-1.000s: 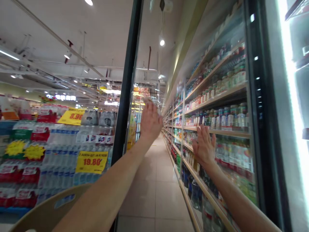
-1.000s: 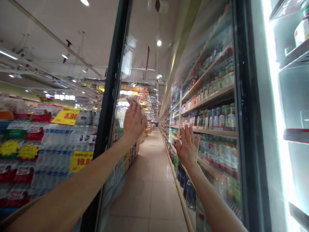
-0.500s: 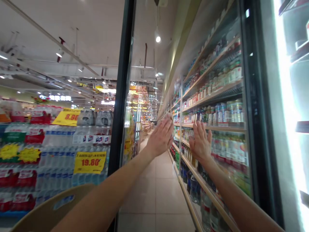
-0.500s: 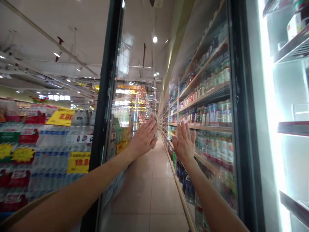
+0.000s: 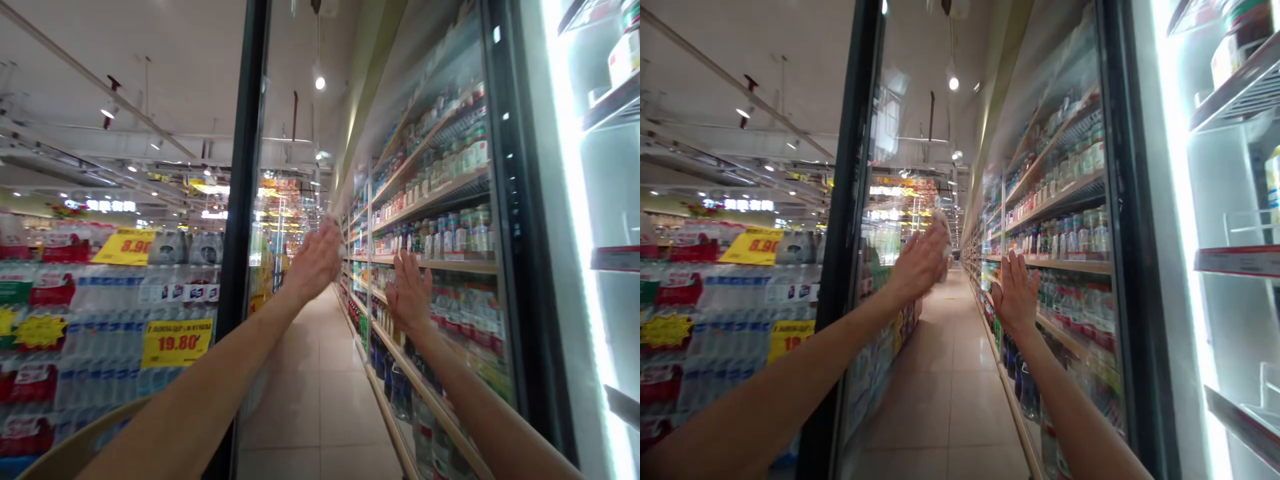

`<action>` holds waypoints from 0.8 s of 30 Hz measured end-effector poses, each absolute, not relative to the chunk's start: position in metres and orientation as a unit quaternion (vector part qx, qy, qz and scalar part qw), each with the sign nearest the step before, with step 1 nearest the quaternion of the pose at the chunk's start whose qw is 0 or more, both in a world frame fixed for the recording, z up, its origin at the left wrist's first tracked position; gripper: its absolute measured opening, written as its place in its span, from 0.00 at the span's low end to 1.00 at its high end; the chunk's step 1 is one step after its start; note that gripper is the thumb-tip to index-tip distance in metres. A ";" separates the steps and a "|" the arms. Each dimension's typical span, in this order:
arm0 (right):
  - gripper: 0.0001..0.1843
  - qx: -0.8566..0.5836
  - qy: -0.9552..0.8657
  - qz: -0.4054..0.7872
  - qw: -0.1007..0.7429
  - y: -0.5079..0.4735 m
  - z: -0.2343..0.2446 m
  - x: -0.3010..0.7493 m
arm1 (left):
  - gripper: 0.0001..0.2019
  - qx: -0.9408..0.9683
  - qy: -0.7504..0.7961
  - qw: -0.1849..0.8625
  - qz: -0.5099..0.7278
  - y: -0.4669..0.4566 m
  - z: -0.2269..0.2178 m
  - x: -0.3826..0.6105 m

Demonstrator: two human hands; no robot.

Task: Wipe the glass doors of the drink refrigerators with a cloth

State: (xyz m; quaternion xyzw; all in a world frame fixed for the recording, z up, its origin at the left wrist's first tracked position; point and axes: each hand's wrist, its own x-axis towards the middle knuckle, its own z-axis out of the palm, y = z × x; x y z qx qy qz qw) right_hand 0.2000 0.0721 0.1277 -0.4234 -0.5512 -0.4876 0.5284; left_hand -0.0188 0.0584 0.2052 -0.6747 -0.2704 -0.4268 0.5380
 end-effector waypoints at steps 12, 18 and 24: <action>0.32 -0.413 -0.550 -0.488 0.537 0.072 0.127 0.201 | 0.23 -0.683 -0.265 0.541 -0.413 0.057 0.214 -0.021; 0.32 -0.417 -0.549 -0.482 0.541 0.073 0.126 0.201 | 0.24 -0.675 -0.263 0.531 -0.440 0.058 0.194 -0.015; 0.32 -0.417 -0.544 -0.495 0.534 0.072 0.128 0.199 | 0.24 -0.649 -0.308 0.512 -0.470 0.060 0.201 -0.019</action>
